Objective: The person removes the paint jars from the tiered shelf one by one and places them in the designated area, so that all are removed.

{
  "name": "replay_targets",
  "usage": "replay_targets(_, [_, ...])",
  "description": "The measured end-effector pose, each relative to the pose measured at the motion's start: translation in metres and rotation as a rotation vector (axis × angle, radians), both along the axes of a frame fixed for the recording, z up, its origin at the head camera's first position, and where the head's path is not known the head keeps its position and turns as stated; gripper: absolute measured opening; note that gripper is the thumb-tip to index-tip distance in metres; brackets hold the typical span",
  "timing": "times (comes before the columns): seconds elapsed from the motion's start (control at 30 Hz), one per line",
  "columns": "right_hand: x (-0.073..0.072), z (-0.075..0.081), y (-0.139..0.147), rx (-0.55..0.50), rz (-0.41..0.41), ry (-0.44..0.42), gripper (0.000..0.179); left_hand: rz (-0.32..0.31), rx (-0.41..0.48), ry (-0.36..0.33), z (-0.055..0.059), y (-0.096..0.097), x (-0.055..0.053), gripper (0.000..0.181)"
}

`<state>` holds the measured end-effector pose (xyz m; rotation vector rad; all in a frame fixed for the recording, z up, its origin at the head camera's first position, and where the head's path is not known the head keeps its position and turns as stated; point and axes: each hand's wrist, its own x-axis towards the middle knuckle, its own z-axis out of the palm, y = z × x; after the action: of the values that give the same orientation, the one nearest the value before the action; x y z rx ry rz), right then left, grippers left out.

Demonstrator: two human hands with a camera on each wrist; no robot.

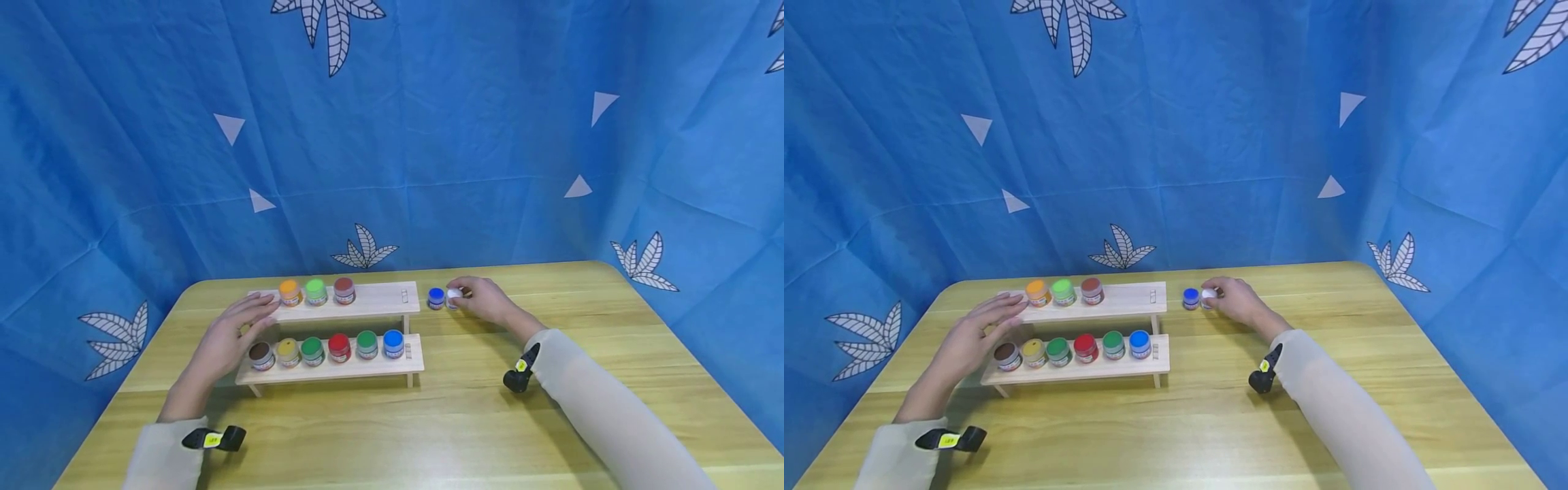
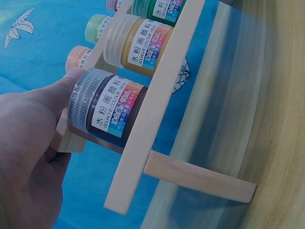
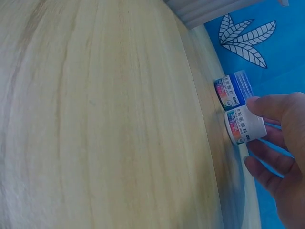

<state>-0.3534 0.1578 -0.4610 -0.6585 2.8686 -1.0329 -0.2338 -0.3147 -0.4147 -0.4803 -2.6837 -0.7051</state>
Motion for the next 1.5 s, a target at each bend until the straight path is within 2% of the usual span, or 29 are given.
replay_targets(0.23, [0.002,0.005,0.001,0.003,-0.017,-0.002,0.044,-0.009,0.004,0.009,0.000,0.000,0.001,0.040])
replay_targets(0.67, [0.011,0.032,-0.008,0.052,0.001,0.072,0.049,-0.025,0.001,0.025,0.001,-0.001,0.001,0.038])
replay_targets(1.17, [0.037,0.080,-0.044,0.101,0.163,0.222,0.050,-0.012,-0.007,-0.005,0.002,0.000,0.003,0.040])
replay_targets(1.5, [0.049,0.102,-0.077,0.120,0.241,0.253,0.047,-0.023,-0.011,0.014,0.003,0.000,0.002,0.040])
